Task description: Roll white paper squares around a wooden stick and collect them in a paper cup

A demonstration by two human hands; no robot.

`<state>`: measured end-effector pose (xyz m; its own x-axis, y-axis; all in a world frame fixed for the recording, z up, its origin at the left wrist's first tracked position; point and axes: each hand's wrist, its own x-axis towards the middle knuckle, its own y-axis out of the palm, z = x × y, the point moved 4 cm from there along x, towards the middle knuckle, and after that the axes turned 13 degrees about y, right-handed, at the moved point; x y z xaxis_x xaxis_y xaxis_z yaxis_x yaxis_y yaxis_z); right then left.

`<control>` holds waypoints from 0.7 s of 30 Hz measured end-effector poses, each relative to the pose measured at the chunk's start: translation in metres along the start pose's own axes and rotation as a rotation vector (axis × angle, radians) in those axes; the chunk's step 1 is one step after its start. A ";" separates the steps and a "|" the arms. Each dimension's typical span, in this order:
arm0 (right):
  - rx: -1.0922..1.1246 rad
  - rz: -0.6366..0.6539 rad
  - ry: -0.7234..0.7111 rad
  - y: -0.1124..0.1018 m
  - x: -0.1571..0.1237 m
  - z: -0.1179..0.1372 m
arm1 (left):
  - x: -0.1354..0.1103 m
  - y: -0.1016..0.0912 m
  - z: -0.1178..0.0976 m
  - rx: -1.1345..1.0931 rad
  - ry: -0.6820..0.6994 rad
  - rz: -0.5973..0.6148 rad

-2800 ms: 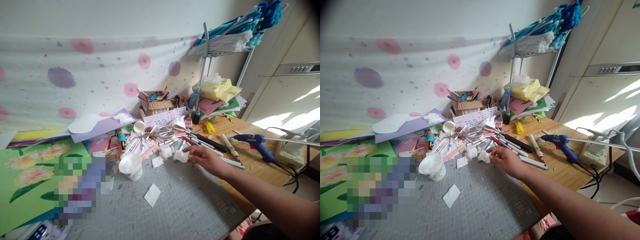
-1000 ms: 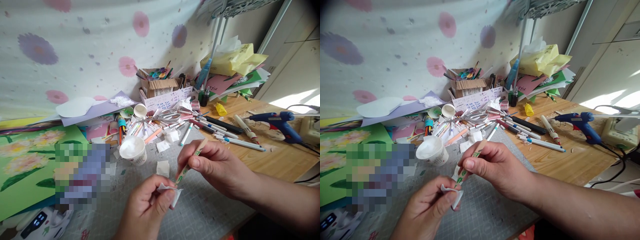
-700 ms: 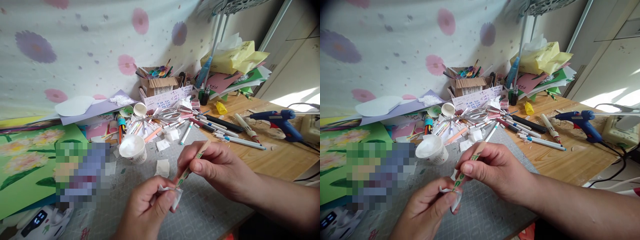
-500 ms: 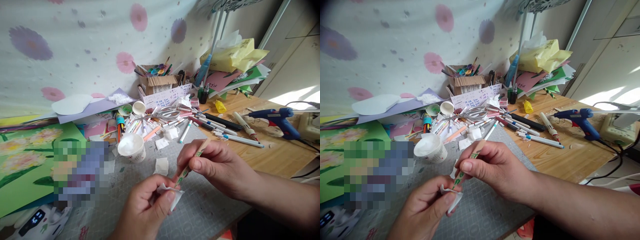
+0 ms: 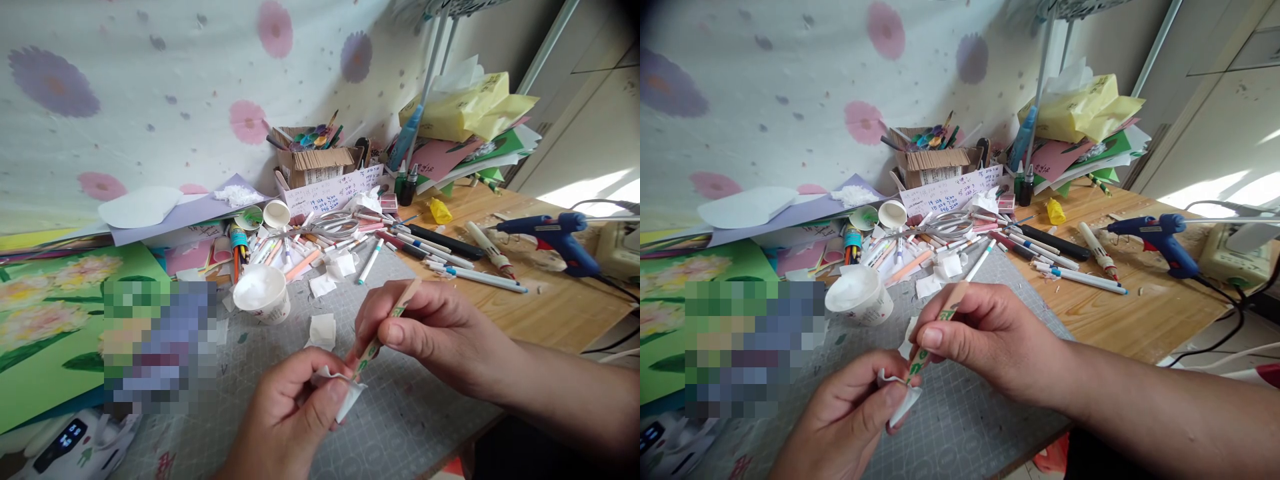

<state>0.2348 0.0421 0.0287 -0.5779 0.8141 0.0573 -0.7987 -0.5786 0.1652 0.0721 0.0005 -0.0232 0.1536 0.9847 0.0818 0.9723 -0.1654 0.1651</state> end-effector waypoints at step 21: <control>-0.284 -0.009 -0.174 0.006 -0.005 0.010 | 0.004 0.004 0.003 -0.154 -0.044 0.072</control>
<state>0.2344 0.0346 0.0397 -0.5526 0.8016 0.2283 -0.8328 -0.5417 -0.1136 0.0768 0.0038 -0.0247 0.2330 0.9708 0.0568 0.9205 -0.2390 0.3092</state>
